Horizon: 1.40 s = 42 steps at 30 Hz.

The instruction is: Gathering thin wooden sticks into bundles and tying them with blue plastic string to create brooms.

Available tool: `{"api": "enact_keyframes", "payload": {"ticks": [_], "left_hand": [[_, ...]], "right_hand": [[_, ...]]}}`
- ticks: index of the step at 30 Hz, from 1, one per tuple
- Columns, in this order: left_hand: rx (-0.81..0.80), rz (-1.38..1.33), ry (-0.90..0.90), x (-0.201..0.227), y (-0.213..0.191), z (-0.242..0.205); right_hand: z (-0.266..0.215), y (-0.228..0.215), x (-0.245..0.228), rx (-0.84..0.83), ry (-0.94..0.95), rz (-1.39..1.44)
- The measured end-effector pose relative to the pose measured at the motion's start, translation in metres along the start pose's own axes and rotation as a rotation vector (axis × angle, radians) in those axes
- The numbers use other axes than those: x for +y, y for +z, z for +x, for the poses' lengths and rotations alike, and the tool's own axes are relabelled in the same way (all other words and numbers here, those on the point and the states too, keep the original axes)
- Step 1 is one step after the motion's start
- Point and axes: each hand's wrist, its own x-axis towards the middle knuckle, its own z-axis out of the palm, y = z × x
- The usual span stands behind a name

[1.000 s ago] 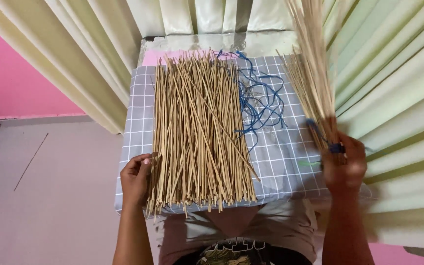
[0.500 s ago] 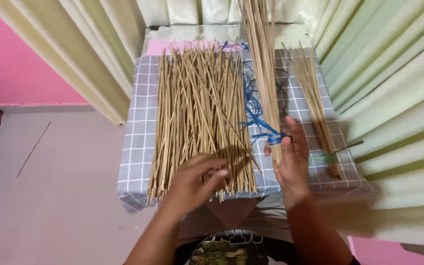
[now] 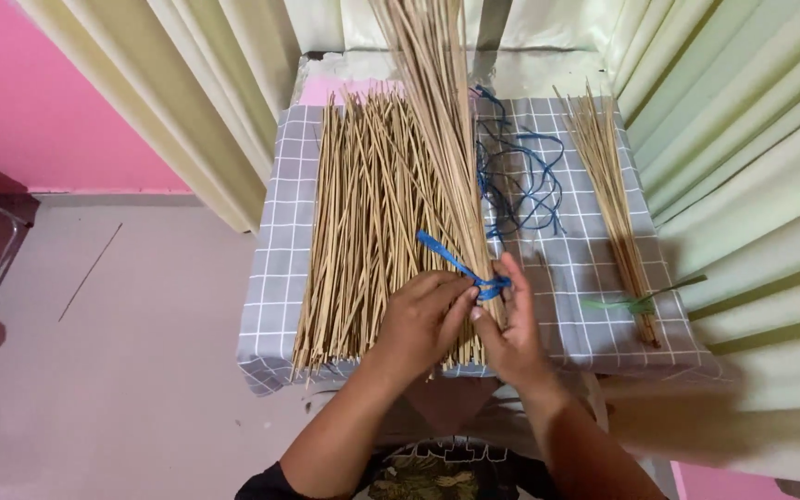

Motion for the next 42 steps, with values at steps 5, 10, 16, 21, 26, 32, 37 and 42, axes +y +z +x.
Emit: {"api": "enact_keyframes", "payload": {"ticks": [5, 10, 16, 21, 26, 32, 37, 42], "left_hand": [[-0.167, 0.172, 0.036, 0.021, -0.017, 0.017], [-0.238, 0.263, 0.145, 0.003, -0.007, 0.008], [-0.27, -0.083, -0.087, 0.003, 0.0, 0.0], [-0.144, -0.337, -0.281, -0.001, 0.015, -0.017], [0.244, -1.173, -0.977, -0.009, 0.038, -0.027], [0.085, -0.812, -0.65, 0.005, 0.021, -0.022], [0.037, -0.759, -0.668, 0.003, 0.022, -0.025], [0.197, -0.898, -0.924, 0.002, 0.026, -0.024]], "right_hand": [[-0.007, 0.001, 0.009, -0.099, -0.131, -0.265], [-0.014, 0.004, 0.011, -0.054, -0.107, -0.175], [-0.016, 0.01, -0.003, 0.017, 0.018, 0.006], [-0.018, 0.006, -0.003, 0.019, 0.006, 0.194], [-0.024, 0.006, -0.01, 0.024, 0.085, 0.394], [-0.027, -0.002, -0.005, 0.001, 0.096, 0.328], [-0.029, -0.007, -0.008, 0.016, 0.093, 0.339], [-0.03, -0.009, -0.018, 0.035, 0.086, 0.359]]}}
